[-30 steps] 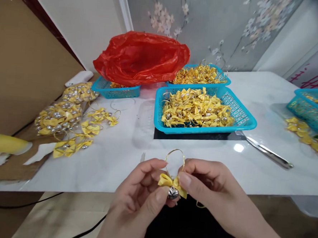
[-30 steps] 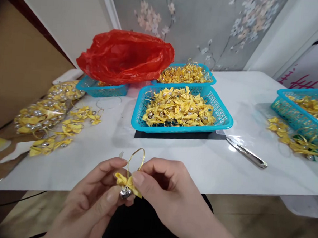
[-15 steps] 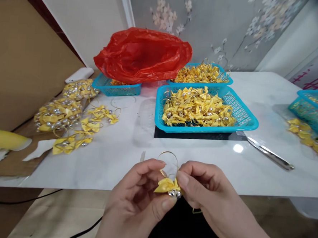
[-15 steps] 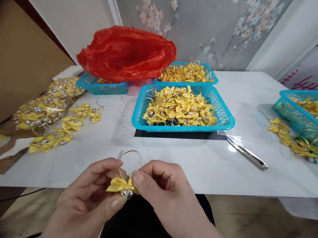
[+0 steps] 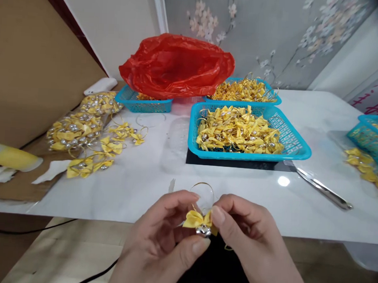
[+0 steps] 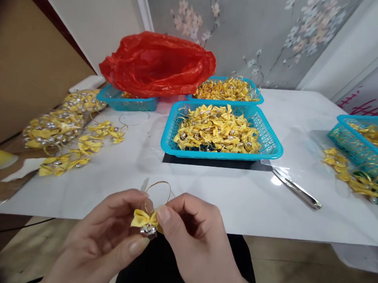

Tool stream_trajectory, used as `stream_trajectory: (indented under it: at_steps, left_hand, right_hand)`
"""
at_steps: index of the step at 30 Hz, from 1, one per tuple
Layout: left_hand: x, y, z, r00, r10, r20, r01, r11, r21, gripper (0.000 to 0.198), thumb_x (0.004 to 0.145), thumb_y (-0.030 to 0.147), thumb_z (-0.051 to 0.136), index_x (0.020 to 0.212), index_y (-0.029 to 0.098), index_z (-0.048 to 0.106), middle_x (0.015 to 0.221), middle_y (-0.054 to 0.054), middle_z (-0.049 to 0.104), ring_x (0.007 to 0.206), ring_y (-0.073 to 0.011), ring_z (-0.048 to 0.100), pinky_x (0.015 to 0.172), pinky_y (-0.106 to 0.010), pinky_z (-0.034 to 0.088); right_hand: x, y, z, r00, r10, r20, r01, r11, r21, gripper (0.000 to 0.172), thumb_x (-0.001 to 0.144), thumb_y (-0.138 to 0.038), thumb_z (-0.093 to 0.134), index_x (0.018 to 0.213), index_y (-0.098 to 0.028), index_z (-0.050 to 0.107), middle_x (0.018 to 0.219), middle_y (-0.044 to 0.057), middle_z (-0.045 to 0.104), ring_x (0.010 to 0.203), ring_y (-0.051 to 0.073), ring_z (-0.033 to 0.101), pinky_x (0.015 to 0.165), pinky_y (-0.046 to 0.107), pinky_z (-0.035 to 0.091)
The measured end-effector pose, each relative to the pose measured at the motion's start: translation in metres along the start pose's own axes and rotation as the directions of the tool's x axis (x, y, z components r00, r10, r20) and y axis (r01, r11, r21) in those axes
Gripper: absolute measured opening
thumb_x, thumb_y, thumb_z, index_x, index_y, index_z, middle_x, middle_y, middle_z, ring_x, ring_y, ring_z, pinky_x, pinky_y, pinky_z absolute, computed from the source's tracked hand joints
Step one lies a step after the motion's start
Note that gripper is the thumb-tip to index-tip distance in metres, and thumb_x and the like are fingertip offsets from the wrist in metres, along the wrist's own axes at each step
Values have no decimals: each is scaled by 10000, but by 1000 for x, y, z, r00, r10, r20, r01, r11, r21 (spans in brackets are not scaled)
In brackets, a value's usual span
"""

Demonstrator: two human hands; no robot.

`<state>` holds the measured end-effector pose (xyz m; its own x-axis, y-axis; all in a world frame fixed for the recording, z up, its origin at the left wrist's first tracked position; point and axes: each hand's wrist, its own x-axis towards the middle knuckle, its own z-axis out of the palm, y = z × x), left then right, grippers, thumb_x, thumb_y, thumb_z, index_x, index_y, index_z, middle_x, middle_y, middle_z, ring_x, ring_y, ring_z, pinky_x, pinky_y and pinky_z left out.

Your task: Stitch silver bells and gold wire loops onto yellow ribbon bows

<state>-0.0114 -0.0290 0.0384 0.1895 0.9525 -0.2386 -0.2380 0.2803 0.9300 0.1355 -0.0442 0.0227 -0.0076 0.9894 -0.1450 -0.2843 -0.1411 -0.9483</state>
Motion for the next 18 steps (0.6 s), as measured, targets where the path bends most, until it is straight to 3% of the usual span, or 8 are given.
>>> stream_trajectory:
  at_steps: [4, 9, 13, 16, 18]
  left_hand:
    - [0, 0, 0, 998, -54, 13, 53, 998, 33, 179, 687, 273, 871, 845, 294, 790, 794, 3, 741, 720, -134, 655, 649, -160, 533]
    - [3, 1, -4, 994, -102, 36, 101, 995, 19, 222, 671, 333, 882, 867, 285, 788, 761, 13, 717, 692, -110, 599, 611, -136, 486]
    - [6, -3, -10, 989, -143, 35, 142, 989, 44, 205, 770, 425, 793, 893, 261, 796, 824, -18, 755, 763, -138, 646, 694, -165, 530]
    - [9, -10, -14, 983, -181, 18, 179, 979, 98, 258, 846, 471, 699, 919, 246, 801, 886, -47, 780, 820, -184, 695, 744, -231, 575]
    - [10, -13, -14, 990, -138, -25, 140, 978, 155, 221, 845, 440, 706, 929, 259, 803, 886, -36, 786, 812, -195, 711, 752, -257, 591]
  right_hand:
    - [-2, -2, -2, 1000, 9, 9, -8, 999, -31, 373, 933, -463, 633, 723, -157, 599, 627, -20, 494, 575, 89, 374, 543, 194, 336]
    - [4, 11, -22, 996, -85, -38, 79, 986, -150, 313, 959, -484, 608, 880, -188, 675, 678, -14, 496, 606, 97, 400, 535, 183, 338]
    - [7, 20, -34, 992, -75, -97, 56, 980, -188, 325, 966, -502, 593, 976, -191, 685, 683, -12, 474, 610, 101, 391, 525, 189, 314]
    - [5, 17, -32, 998, -51, -47, 39, 972, -234, 374, 951, -537, 588, 959, -176, 685, 701, 2, 510, 593, 105, 402, 505, 193, 313]
    - [3, 13, -27, 1000, -1, 27, 8, 971, -241, 379, 923, -551, 614, 961, -180, 677, 717, 3, 523, 597, 107, 411, 519, 192, 330]
